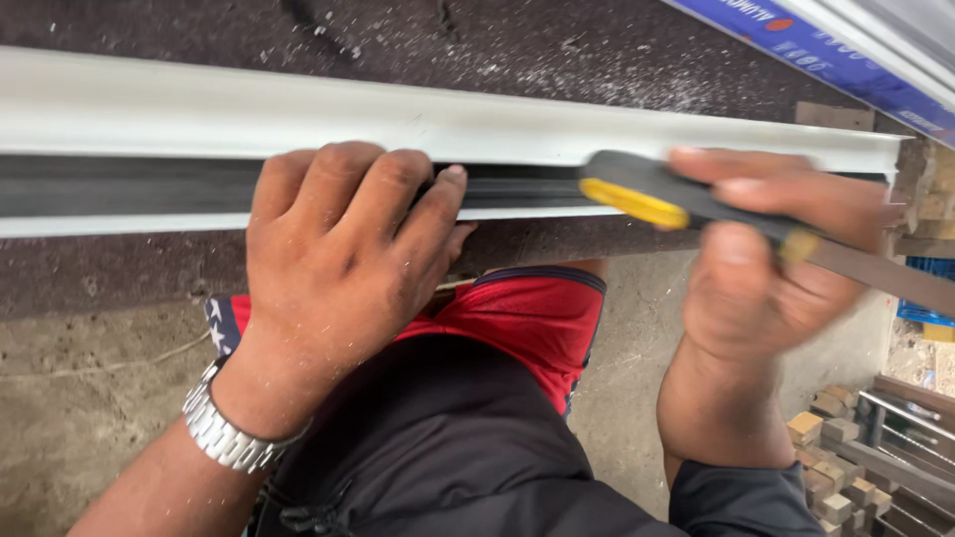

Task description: The person inserts a black rubber seal into a white aluminum profile and uses a screwdriver to tap it flush along the length. The work is performed on a workbench with other profiles and tools nearby.

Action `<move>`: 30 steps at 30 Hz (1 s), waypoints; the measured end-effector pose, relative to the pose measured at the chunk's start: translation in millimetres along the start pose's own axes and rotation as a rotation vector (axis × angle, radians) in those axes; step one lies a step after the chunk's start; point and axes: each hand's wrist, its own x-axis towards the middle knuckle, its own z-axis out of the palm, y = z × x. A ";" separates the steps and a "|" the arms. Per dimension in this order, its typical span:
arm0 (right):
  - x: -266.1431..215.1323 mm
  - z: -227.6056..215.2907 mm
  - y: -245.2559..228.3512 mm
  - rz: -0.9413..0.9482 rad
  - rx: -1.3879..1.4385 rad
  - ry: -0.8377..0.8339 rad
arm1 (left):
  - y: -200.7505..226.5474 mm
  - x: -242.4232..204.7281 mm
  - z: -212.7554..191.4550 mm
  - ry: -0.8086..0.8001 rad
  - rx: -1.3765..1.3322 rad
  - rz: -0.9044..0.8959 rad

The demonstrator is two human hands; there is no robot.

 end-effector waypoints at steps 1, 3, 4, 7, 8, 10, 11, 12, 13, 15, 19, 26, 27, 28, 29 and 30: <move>-3.6 2.5 1.1 -0.007 0.004 0.053 | -1.3 -1.1 0.4 0.004 -0.008 0.011; -3.4 4.7 -0.3 0.052 0.028 0.035 | 0.1 -0.7 -1.5 0.004 0.000 0.003; 0.0 5.7 -1.9 0.116 0.047 -0.036 | -0.8 1.2 -2.1 0.010 0.006 0.003; 8.9 11.2 -6.8 -0.001 0.194 0.034 | -1.6 -2.9 -0.9 0.016 -0.056 0.001; 10.5 14.2 -7.0 -0.014 0.198 0.004 | -0.2 -6.2 -0.9 0.002 -0.049 -0.016; 14.5 14.6 -9.1 0.009 0.134 -0.127 | -0.4 -4.5 -1.3 -0.012 -0.031 -0.012; 17.5 12.9 -9.5 0.048 0.067 -0.240 | -0.7 -1.9 -1.7 0.008 -0.030 -0.007; 20.0 12.2 -6.9 0.017 0.132 -0.155 | -2.3 0.9 -1.3 0.027 -0.029 -0.002; 19.2 9.7 -6.3 0.000 0.205 -0.084 | -1.7 -0.2 -1.4 0.034 -0.031 -0.015; 11.3 7.4 -1.8 -0.022 0.206 -0.052 | -1.6 -4.0 -0.9 0.029 -0.037 -0.013; 6.4 1.0 10.0 0.011 0.136 -0.152 | -0.4 1.5 -2.0 0.018 -0.026 -0.015; 13.8 11.3 6.4 0.074 0.248 -0.109 | -1.0 0.4 -1.9 -0.002 -0.022 -0.015; 15.2 10.6 4.2 0.104 0.238 -0.120 | -0.5 0.2 -1.8 -0.001 -0.012 -0.012; 16.1 7.7 1.9 0.052 0.279 -0.028 | -0.3 -0.7 -0.5 0.000 -0.002 -0.009; 15.4 8.1 2.3 0.021 0.249 -0.031 | 0.1 -3.6 0.2 -0.016 0.012 -0.016; 13.7 7.1 1.9 -0.009 0.218 -0.033 | 0.5 -6.9 0.2 -0.031 0.026 -0.022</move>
